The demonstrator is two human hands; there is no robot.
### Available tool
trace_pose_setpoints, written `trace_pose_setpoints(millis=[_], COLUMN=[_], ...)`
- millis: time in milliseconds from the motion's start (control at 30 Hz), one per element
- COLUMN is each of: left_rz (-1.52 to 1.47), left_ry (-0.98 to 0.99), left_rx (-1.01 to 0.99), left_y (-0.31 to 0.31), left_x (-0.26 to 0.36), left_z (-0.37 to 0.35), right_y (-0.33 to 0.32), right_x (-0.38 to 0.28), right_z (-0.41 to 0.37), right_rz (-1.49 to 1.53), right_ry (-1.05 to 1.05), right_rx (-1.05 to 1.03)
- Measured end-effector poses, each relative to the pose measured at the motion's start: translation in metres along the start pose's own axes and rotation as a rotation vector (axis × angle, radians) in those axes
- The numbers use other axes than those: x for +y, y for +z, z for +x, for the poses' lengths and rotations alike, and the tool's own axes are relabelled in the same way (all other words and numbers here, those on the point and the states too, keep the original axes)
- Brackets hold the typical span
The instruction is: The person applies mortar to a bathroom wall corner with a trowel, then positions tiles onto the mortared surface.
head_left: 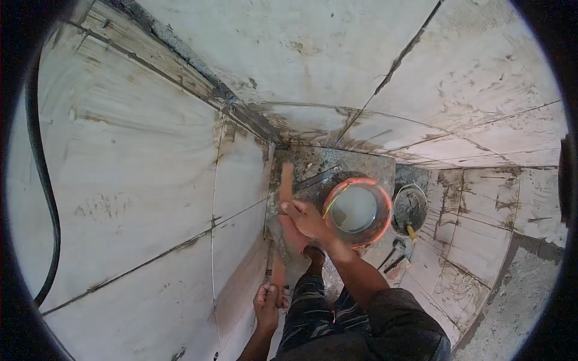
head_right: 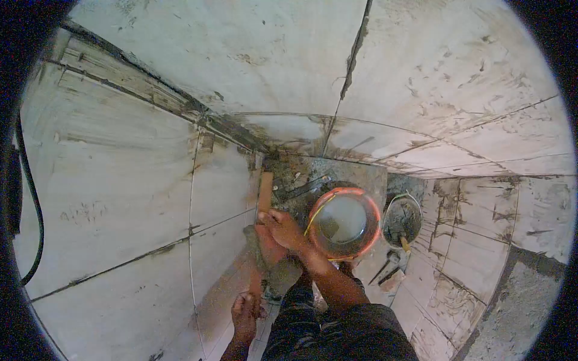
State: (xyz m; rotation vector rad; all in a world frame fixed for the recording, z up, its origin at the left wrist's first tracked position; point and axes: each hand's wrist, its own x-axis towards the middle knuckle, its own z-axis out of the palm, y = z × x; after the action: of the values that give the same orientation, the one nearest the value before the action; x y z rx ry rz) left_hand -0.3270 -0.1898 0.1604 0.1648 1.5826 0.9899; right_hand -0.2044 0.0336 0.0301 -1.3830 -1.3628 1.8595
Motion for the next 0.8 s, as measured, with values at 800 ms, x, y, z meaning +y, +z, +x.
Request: trace_pose_setpoints(millis=[800], left_rz=[0.098], left_ry=[-0.573], left_rx=[-0.636], left_y=[0.173], left_x=[-0.091], left_z=[0.023], right_y=[-0.276], right_x=[0.189], right_z=[-0.302], right_rz=[1.102], right_ry=[0.105], right_rx=[0.635])
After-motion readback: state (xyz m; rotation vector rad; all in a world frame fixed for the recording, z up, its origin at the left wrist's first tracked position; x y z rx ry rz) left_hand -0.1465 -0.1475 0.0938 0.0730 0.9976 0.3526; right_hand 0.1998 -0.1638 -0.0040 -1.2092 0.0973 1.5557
